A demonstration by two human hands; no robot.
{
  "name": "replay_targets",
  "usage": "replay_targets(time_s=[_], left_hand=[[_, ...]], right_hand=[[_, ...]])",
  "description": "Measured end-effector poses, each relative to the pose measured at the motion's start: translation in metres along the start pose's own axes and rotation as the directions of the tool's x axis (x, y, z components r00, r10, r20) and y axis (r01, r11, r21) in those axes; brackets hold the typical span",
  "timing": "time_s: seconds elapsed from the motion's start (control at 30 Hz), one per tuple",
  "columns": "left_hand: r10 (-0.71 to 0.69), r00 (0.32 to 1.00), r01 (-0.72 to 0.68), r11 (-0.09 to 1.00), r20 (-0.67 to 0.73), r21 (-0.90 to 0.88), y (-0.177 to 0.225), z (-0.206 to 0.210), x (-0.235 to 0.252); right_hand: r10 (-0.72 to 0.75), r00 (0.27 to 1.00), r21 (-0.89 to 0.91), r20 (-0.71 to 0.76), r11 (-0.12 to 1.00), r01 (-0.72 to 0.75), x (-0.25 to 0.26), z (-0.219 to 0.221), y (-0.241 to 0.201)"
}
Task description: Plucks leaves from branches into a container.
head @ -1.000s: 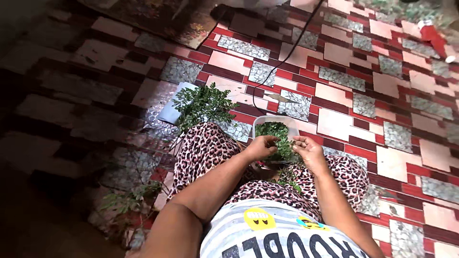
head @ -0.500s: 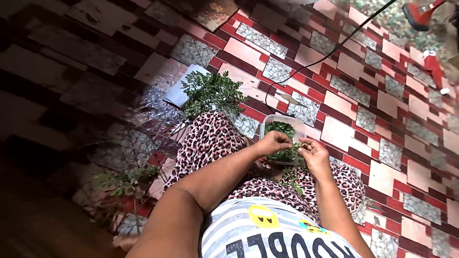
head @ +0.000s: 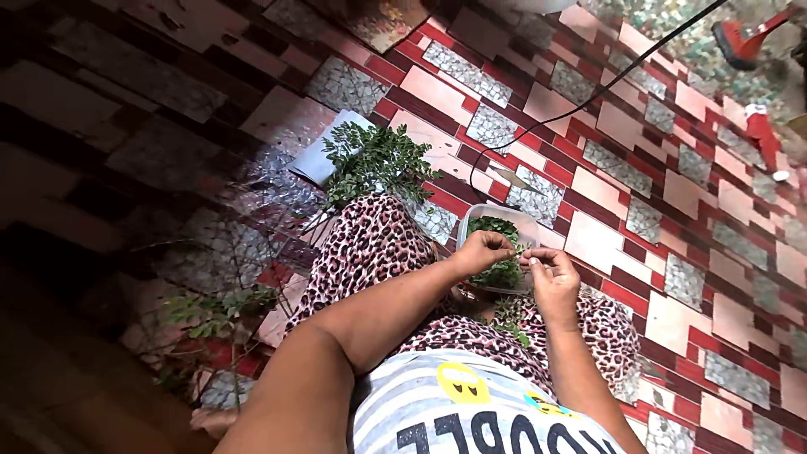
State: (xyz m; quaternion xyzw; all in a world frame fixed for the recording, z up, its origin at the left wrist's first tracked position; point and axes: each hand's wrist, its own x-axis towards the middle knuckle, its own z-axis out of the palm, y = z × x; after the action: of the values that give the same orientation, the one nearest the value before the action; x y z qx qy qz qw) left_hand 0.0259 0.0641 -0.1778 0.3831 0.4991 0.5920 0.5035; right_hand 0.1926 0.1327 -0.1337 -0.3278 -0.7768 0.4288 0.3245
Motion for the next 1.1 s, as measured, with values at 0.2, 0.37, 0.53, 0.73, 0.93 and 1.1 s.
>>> replay_targets(time_s=[0.2, 0.37, 0.53, 0.73, 0.93, 1.1], left_hand=[[-0.047, 0.999, 0.047, 0.998, 0.001, -0.045, 0.005, 0.001, -0.003], [-0.066, 0.998, 0.065, 0.998, 0.022, 0.027, 0.008, 0.004, -0.005], [-0.08, 0.997, 0.08, 0.997, -0.015, 0.023, -0.003, -0.003, 0.001], [-0.151, 0.988, 0.15, 0.987, -0.013, -0.054, 0.009, -0.002, -0.003], [-0.066, 0.998, 0.066, 0.996, 0.01, -0.056, -0.005, -0.005, 0.002], [-0.004, 0.999, -0.005, 0.986, 0.053, 0.166, 0.006, -0.002, -0.005]], right_hand=[[0.232, 0.973, 0.101, 0.011, 0.968, -0.232, 0.003, 0.001, 0.012], [0.316, 0.948, 0.246, 0.041, 0.917, -0.316, 0.007, 0.008, 0.021], [0.338, 0.941, 0.24, 0.001, 0.914, -0.328, 0.015, 0.004, 0.022], [0.426, 0.898, 0.286, 0.107, 0.852, -0.439, 0.013, 0.0, 0.017], [0.356, 0.934, 0.259, 0.009, 0.902, -0.346, 0.012, -0.005, 0.015], [0.135, 0.976, -0.135, 0.17, 0.984, -0.113, 0.017, -0.017, 0.01]])
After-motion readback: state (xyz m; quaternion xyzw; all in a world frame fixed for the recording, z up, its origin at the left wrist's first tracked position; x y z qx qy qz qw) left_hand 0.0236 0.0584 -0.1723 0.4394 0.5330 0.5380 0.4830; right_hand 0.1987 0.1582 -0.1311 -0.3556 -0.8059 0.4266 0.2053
